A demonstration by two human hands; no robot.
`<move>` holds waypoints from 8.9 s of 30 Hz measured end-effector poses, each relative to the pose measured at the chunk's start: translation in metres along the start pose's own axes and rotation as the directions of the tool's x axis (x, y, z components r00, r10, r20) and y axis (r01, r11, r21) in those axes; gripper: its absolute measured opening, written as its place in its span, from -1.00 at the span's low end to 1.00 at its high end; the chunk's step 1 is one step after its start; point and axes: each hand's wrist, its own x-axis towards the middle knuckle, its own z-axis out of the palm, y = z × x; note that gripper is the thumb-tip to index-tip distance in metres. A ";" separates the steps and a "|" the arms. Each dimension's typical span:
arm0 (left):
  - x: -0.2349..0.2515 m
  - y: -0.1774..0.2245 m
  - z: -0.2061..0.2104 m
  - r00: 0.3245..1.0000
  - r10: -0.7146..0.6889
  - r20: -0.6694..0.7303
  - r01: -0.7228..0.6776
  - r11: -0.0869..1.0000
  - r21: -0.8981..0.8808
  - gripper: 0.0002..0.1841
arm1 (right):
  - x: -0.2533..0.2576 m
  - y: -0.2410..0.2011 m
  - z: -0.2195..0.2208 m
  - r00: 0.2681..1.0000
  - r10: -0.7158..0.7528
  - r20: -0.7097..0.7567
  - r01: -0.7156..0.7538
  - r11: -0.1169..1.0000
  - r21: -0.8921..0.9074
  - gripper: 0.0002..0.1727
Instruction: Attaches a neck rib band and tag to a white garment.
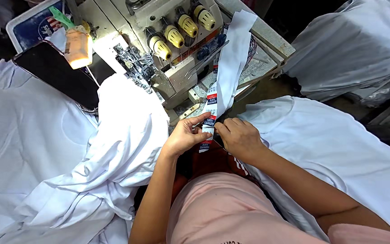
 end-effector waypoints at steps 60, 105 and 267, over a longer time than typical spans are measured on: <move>-0.069 -0.018 0.010 0.718 0.516 -0.467 -0.548 0.833 0.077 -0.54 | 0.031 -0.039 -0.007 0.963 0.252 0.093 -0.125 0.115 0.986 -0.93; -0.103 -0.010 -0.016 0.594 0.637 -0.491 -0.523 0.770 0.366 -0.56 | 0.052 -0.083 0.010 0.983 0.120 0.138 -0.154 0.142 0.978 -0.87; -0.093 0.057 -0.057 0.692 0.493 -0.527 -0.213 0.837 0.504 -0.95 | 0.122 -0.066 -0.031 0.967 -0.255 0.005 0.229 0.880 0.416 -0.68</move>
